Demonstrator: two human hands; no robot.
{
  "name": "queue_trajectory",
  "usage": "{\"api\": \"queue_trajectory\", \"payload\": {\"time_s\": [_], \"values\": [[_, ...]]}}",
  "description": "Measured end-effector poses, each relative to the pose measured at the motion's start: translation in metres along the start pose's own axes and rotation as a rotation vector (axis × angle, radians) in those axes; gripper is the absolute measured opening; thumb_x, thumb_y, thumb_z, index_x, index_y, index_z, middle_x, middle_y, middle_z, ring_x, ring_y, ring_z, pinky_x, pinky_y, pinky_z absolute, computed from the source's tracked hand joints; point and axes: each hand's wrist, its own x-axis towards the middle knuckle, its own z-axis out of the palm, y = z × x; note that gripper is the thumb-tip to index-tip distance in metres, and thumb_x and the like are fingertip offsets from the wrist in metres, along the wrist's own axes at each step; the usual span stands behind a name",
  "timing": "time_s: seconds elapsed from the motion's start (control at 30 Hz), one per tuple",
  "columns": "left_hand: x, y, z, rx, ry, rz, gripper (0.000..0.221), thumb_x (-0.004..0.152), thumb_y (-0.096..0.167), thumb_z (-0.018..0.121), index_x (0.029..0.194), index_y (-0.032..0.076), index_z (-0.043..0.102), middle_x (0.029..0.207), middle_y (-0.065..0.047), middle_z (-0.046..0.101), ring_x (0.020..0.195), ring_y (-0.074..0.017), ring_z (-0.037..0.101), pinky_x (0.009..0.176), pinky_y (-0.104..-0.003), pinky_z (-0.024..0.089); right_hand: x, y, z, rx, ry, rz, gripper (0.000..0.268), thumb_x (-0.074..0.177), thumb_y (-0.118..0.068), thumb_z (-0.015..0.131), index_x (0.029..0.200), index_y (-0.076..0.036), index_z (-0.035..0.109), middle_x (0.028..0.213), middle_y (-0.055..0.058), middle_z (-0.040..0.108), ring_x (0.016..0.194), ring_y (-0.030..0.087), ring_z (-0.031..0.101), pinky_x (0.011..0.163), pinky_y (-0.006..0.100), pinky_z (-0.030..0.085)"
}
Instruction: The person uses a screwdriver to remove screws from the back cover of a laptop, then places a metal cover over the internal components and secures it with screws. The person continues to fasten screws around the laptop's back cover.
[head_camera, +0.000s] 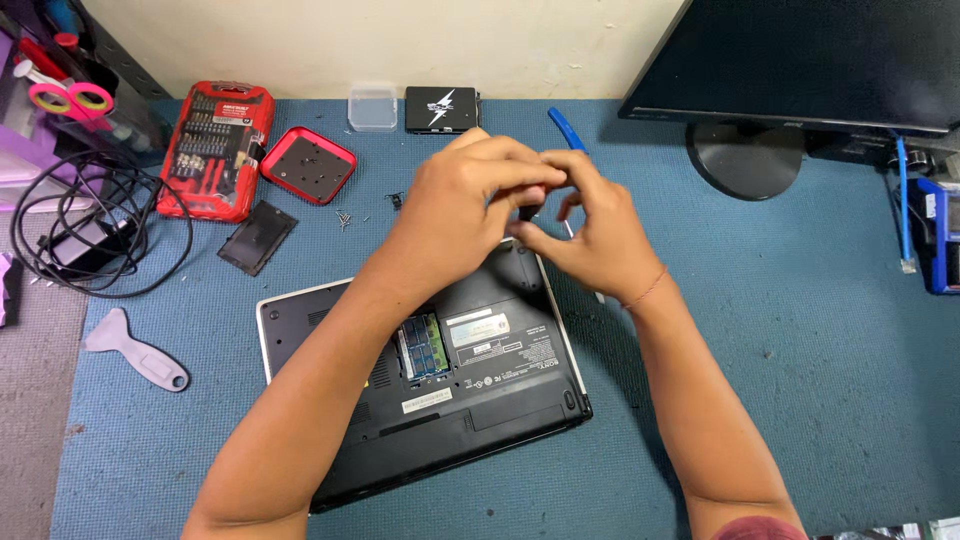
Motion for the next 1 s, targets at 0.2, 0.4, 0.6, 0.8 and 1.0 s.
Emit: {"api": "queue_trajectory", "payload": {"time_s": [0.2, 0.4, 0.6, 0.8, 1.0], "values": [[-0.006, 0.018, -0.002, -0.101, 0.027, -0.024, 0.032, 0.107, 0.009, 0.059, 0.138, 0.014, 0.063, 0.119, -0.009, 0.074, 0.100, -0.0281, 0.072, 0.092, -0.042, 0.060, -0.001, 0.009, -0.010, 0.200, -0.078, 0.062, 0.024, 0.081, 0.003, 0.083, 0.099, -0.003, 0.069, 0.086, 0.011, 0.077, 0.079, 0.024, 0.073, 0.072, 0.038, 0.060], [-0.011, 0.000, 0.017, -0.113, 0.169, -0.008, 0.033, 0.094, 0.025, 0.079, 0.125, 0.016, 0.070, 0.094, 0.002, 0.072, 0.092, -0.0202, 0.071, 0.089, -0.033, 0.060, -0.005, 0.028, 0.011, 0.074, 0.051, 0.032, 0.036, 0.072, -0.004, 0.091, 0.098, -0.009, 0.066, 0.071, 0.008, 0.070, 0.060, 0.019, 0.067, 0.057, 0.032, 0.055], [-0.014, -0.001, 0.026, -0.104, 0.133, -0.041, 0.019, 0.103, 0.013, 0.062, 0.118, 0.021, 0.071, 0.097, 0.005, 0.077, 0.097, -0.0203, 0.068, 0.093, -0.035, 0.055, 0.000, 0.004, -0.006, 0.218, -0.104, -0.009, 0.027, 0.083, 0.002, 0.082, 0.108, -0.001, 0.071, 0.094, 0.015, 0.074, 0.081, 0.032, 0.073, 0.074, 0.042, 0.062], [-0.009, 0.016, 0.019, -0.194, 0.158, -0.052, 0.044, 0.095, 0.030, 0.079, 0.132, 0.015, 0.062, 0.109, -0.006, 0.071, 0.099, -0.0227, 0.070, 0.090, -0.036, 0.061, -0.007, 0.020, -0.001, 0.081, -0.002, 0.024, 0.026, 0.079, 0.003, 0.084, 0.098, -0.004, 0.068, 0.073, 0.010, 0.071, 0.066, 0.024, 0.071, 0.066, 0.037, 0.058], [-0.010, 0.006, 0.023, -0.166, 0.140, -0.043, 0.027, 0.099, 0.021, 0.072, 0.124, 0.014, 0.065, 0.096, -0.003, 0.074, 0.095, -0.0254, 0.072, 0.091, -0.038, 0.060, -0.009, 0.030, 0.016, -0.092, 0.134, -0.042, 0.031, 0.076, -0.008, 0.090, 0.089, -0.013, 0.062, 0.067, 0.003, 0.069, 0.061, 0.022, 0.068, 0.062, 0.034, 0.052]]}}
